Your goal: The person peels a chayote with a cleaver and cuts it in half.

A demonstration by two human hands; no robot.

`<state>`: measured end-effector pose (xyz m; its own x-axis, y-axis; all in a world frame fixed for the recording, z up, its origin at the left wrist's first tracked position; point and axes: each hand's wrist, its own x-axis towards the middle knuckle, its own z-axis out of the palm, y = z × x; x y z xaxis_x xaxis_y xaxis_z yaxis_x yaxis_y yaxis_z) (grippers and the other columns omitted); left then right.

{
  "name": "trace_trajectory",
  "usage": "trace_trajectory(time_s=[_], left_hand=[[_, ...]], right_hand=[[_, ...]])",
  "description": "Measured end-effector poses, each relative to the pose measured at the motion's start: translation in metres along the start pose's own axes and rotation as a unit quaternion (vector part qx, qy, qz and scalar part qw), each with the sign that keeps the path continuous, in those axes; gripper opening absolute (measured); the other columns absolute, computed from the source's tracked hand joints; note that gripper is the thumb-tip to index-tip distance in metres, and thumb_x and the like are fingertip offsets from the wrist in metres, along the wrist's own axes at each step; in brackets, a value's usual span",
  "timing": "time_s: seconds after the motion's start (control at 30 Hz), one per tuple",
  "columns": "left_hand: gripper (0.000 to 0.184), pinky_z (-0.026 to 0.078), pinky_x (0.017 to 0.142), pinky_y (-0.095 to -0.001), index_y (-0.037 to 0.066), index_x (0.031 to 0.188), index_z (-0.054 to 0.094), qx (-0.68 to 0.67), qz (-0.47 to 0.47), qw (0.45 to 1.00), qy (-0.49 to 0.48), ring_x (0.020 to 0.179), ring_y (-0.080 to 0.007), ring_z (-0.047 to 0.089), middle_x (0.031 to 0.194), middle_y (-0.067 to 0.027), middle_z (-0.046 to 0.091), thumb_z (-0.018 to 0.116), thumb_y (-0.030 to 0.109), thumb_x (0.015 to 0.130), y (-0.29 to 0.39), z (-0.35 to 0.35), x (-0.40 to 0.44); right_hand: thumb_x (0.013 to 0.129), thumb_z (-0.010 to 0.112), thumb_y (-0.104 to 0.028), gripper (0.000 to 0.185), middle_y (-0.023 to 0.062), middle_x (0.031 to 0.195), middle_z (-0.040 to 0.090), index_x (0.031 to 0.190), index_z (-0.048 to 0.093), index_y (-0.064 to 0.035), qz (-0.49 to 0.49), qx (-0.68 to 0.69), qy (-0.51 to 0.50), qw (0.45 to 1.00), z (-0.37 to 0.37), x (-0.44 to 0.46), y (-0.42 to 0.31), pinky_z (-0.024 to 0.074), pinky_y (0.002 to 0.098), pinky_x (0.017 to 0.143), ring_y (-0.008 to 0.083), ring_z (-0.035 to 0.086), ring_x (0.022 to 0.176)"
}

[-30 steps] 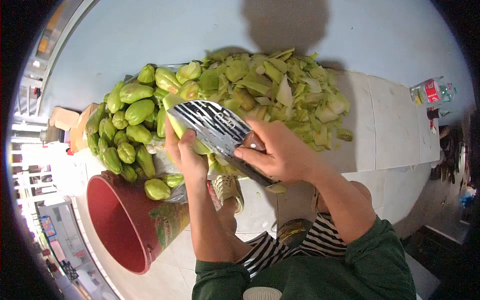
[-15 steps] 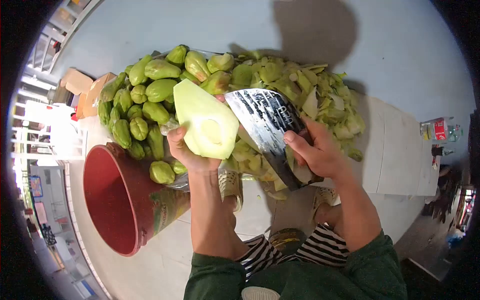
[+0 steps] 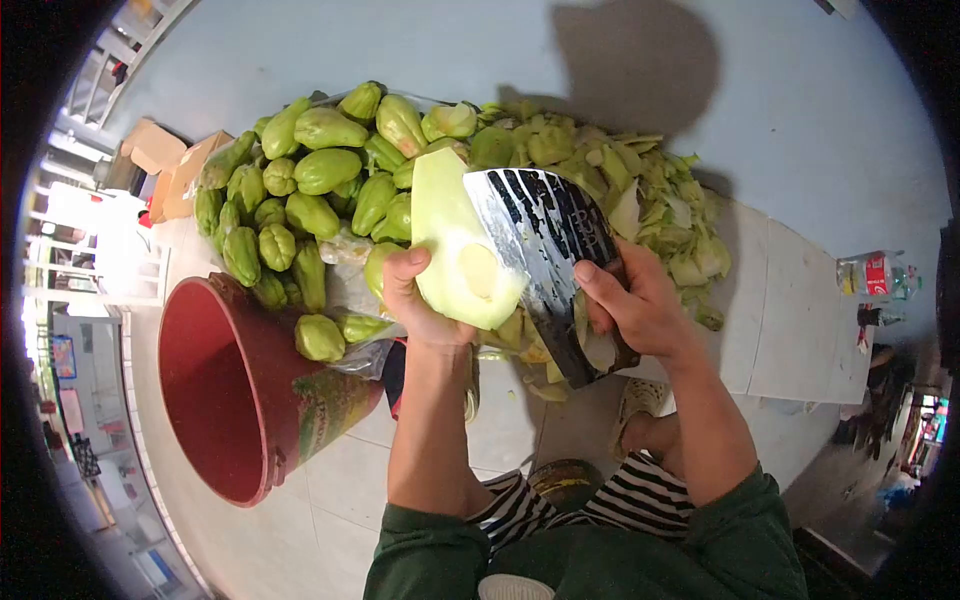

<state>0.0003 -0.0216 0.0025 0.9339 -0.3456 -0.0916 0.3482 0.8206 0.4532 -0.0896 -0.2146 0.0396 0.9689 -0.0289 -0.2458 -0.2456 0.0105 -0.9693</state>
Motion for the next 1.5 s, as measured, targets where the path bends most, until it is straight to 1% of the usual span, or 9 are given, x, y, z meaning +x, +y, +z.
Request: trace_trajectory(time_s=[0.23, 0.33, 0.4, 0.53, 0.73, 0.83, 1.17, 1.37, 1.5], left_hand=[[0.072, 0.048, 0.097, -0.0417, -0.004, 0.133, 0.047, -0.026, -0.024, 0.998, -0.052, 0.111, -0.0325, 0.06, 0.125, -0.0184, 0.06, 0.058, 0.035, 0.074, 0.001, -0.004, 0.003], [0.076, 0.05, 0.095, -0.0431, -0.004, 0.136, 0.044, 0.065, 0.01, 0.998, 0.008, 0.11, -0.034, 0.061, 0.124, -0.0212, 0.059, 0.059, 0.036, 0.074, 0.005, 0.002, 0.005], [0.079, 0.051, 0.094, -0.0451, -0.003, 0.139, 0.04, -0.001, -0.008, 0.993, -0.12, 0.107, -0.0361, 0.062, 0.123, -0.0244, 0.059, 0.059, 0.038, 0.073, 0.013, 0.013, 0.009], [0.079, 0.051, 0.095, -0.0458, -0.002, 0.139, 0.041, -0.015, 0.005, 0.985, -0.173, 0.11, -0.0367, 0.06, 0.121, -0.0256, 0.059, 0.057, 0.04, 0.074, 0.02, 0.014, 0.011], [0.075, 0.048, 0.096, -0.0424, -0.002, 0.134, 0.047, 0.088, 0.015, 0.996, 0.015, 0.107, -0.0328, 0.061, 0.119, -0.0192, 0.062, 0.058, 0.04, 0.073, -0.014, 0.009, 0.0], [0.067, 0.05, 0.093, -0.0391, -0.003, 0.128, 0.051, 0.041, -0.01, 0.999, -0.015, 0.103, -0.0284, 0.063, 0.116, -0.0159, 0.063, 0.059, 0.036, 0.074, -0.016, 0.01, -0.002], [0.069, 0.049, 0.095, -0.041, 0.0, 0.132, 0.048, 0.046, -0.009, 0.999, 0.019, 0.106, -0.03, 0.062, 0.12, -0.0161, 0.062, 0.059, 0.038, 0.075, -0.016, 0.01, 0.0], [0.065, 0.048, 0.096, -0.0409, 0.0, 0.132, 0.048, 0.016, -0.03, 0.998, -0.045, 0.108, -0.0293, 0.061, 0.12, -0.0159, 0.061, 0.057, 0.032, 0.076, -0.014, 0.017, 0.0], [0.065, 0.048, 0.095, -0.0394, 0.001, 0.134, 0.047, 0.051, -0.022, 0.998, -0.01, 0.106, -0.028, 0.061, 0.118, -0.0151, 0.061, 0.055, 0.032, 0.077, -0.014, 0.012, -0.001]], right_hand=[[0.095, 0.063, -0.033, 0.03, -0.0057, 0.058, 0.046, 0.095, 0.055, -0.0046, -0.013, 0.003, 0.001, 1.0, -0.006, -0.002, -0.001, 0.0346, 0.0235, 0.044, 0.0046, 0.043, 0.048], [0.095, 0.063, -0.033, 0.029, -0.0053, 0.058, 0.048, 0.094, 0.056, -0.0051, -0.018, -0.01, 0.021, 1.0, -0.009, -0.005, -0.002, 0.035, 0.0238, 0.044, 0.0046, 0.044, 0.047], [0.095, 0.063, -0.033, 0.028, -0.0052, 0.058, 0.048, 0.094, 0.057, -0.0053, -0.016, -0.009, 0.027, 0.999, -0.015, -0.006, 0.0, 0.0351, 0.0238, 0.044, 0.0048, 0.044, 0.047], [0.095, 0.063, -0.032, 0.027, -0.0052, 0.059, 0.049, 0.092, 0.058, -0.0055, 0.008, -0.063, 0.024, 0.998, -0.018, -0.009, -0.007, 0.0355, 0.0238, 0.044, 0.005, 0.045, 0.048], [0.093, 0.064, -0.033, 0.029, -0.0051, 0.059, 0.049, 0.091, 0.058, -0.0047, 0.006, -0.03, 0.018, 0.999, 0.004, 0.001, 0.002, 0.0353, 0.0241, 0.045, 0.005, 0.044, 0.049], [0.093, 0.063, -0.035, 0.031, -0.0049, 0.059, 0.049, 0.088, 0.057, -0.0045, 0.002, -0.033, 0.012, 0.999, 0.003, 0.002, -0.005, 0.0351, 0.0246, 0.045, 0.0053, 0.044, 0.049], [0.094, 0.062, -0.033, 0.031, -0.005, 0.056, 0.048, 0.085, 0.055, -0.0048, -0.026, -0.011, 0.034, 0.999, 0.015, 0.002, 0.003, 0.0347, 0.0259, 0.044, 0.0055, 0.044, 0.046], [0.095, 0.061, -0.031, 0.028, -0.0051, 0.055, 0.048, 0.087, 0.056, -0.0049, 0.001, -0.03, 0.013, 0.999, 0.013, 0.001, -0.003, 0.0339, 0.0258, 0.043, 0.0054, 0.042, 0.045], [0.095, 0.061, -0.033, 0.029, -0.0047, 0.055, 0.048, 0.088, 0.056, -0.0049, 0.003, -0.011, 0.031, 0.999, 0.015, 0.003, 0.005, 0.0343, 0.0252, 0.043, 0.0055, 0.044, 0.045]])
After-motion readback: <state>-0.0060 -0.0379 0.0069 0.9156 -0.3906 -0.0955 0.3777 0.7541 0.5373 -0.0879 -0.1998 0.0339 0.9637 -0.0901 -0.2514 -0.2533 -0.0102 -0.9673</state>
